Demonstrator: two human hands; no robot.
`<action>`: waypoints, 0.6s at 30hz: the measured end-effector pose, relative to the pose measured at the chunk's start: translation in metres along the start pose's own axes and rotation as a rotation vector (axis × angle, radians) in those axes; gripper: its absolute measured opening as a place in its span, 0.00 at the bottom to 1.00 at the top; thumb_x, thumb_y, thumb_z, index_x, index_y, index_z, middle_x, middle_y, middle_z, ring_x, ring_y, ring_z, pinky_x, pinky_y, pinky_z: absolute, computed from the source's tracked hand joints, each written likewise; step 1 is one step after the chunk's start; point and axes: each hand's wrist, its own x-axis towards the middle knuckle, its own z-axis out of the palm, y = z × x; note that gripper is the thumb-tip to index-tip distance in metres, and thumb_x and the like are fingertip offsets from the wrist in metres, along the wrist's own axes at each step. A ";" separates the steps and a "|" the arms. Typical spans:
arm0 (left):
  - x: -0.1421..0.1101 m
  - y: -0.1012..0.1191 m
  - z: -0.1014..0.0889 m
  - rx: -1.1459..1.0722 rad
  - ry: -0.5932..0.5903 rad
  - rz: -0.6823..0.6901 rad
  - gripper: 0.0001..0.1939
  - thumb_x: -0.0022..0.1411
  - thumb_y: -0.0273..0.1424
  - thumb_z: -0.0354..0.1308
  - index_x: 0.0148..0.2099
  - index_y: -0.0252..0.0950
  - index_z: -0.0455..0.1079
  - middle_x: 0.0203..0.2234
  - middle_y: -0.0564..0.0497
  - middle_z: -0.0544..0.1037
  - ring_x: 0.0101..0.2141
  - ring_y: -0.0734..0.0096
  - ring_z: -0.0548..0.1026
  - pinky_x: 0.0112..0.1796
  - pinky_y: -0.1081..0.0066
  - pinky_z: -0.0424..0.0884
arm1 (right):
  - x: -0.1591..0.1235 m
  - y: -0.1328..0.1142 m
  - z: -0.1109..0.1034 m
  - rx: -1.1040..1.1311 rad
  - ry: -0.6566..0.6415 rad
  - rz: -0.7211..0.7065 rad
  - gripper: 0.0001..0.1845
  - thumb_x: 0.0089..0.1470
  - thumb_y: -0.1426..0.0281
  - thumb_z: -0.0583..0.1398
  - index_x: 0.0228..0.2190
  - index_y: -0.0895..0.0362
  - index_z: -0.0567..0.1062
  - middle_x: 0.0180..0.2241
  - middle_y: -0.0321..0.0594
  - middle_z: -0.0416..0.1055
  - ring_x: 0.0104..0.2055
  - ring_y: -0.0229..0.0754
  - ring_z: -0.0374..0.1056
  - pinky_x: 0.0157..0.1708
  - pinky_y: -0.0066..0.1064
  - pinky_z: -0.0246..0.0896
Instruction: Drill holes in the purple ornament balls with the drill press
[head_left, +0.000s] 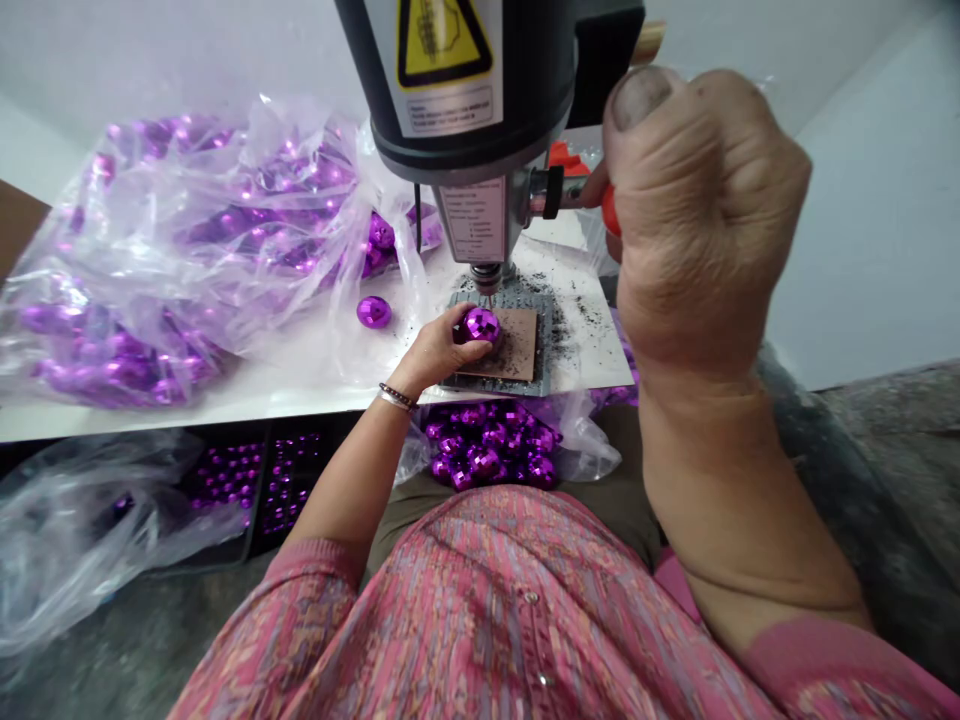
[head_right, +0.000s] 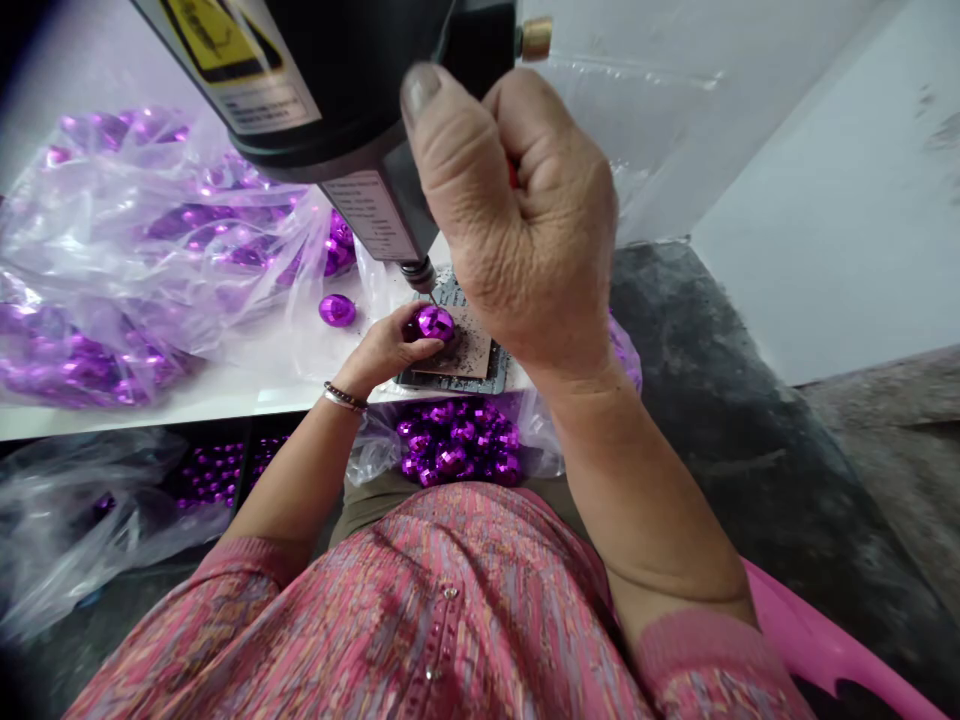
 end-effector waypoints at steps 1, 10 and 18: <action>0.001 0.002 0.001 0.024 0.001 0.008 0.36 0.56 0.36 0.70 0.66 0.32 0.72 0.49 0.44 0.84 0.47 0.58 0.80 0.54 0.61 0.75 | 0.000 0.000 0.000 -0.004 -0.004 0.009 0.24 0.65 0.63 0.58 0.24 0.61 0.54 0.23 0.33 0.50 0.27 0.18 0.47 0.32 0.19 0.47; 0.019 0.007 0.009 0.071 -0.044 0.096 0.36 0.51 0.31 0.74 0.62 0.34 0.76 0.55 0.44 0.82 0.55 0.54 0.78 0.62 0.58 0.71 | -0.001 0.000 0.001 -0.039 -0.013 -0.003 0.23 0.67 0.63 0.56 0.25 0.61 0.54 0.21 0.30 0.54 0.25 0.18 0.50 0.31 0.20 0.46; 0.017 0.008 0.009 -0.056 -0.099 0.018 0.36 0.50 0.33 0.75 0.62 0.35 0.76 0.47 0.50 0.85 0.47 0.60 0.80 0.53 0.65 0.75 | -0.006 0.010 -0.010 -0.141 -0.050 -0.010 0.24 0.63 0.56 0.59 0.28 0.60 0.58 0.23 0.32 0.55 0.26 0.22 0.50 0.31 0.23 0.48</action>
